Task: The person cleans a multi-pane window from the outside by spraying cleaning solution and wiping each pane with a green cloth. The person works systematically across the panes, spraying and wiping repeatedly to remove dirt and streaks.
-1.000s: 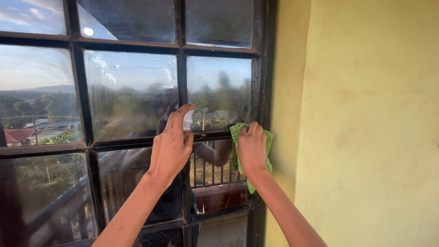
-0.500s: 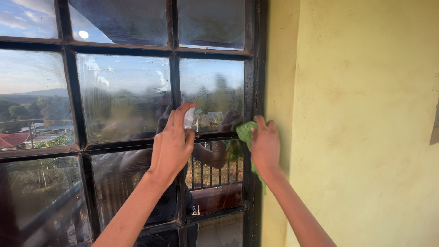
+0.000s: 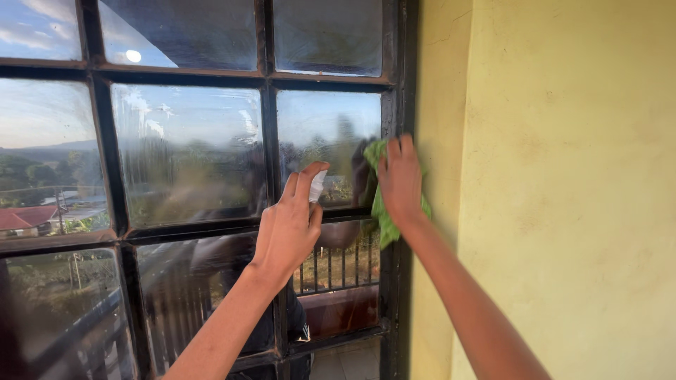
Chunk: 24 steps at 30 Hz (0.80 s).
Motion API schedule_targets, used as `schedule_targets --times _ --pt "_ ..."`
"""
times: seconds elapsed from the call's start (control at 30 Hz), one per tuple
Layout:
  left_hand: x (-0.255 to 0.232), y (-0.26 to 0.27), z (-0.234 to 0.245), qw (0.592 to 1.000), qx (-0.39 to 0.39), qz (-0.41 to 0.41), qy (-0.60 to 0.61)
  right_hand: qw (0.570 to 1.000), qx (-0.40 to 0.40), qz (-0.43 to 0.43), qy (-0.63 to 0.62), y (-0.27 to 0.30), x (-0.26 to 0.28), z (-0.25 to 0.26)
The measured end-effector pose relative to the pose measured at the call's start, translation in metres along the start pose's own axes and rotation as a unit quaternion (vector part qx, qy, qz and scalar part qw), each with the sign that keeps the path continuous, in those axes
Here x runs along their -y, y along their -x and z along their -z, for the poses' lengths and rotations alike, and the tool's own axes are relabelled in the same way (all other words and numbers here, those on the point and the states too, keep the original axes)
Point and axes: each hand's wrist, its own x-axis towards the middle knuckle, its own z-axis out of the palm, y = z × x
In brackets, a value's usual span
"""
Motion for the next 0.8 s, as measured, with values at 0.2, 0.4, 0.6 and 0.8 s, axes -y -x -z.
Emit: schedule_targets --times 0.2,0.4,0.6,0.8 --pt "0.006 -0.008 -0.003 0.999 -0.020 -0.039 -0.015 0.994 -0.063 0.085 0.038 -0.088 0.003 0.001" --pt "0.011 -0.008 -0.002 1.000 -0.019 -0.015 -0.004 0.999 0.041 0.008 0.001 -0.052 -0.006 0.006" --pt "0.026 0.004 0.018 0.999 -0.029 -0.007 -0.010 0.991 0.089 -0.092 0.044 0.067 0.016 0.005" --pt "0.034 0.009 0.039 0.999 -0.025 0.009 -0.031 0.979 0.096 -0.157 -0.084 0.071 0.035 -0.006"
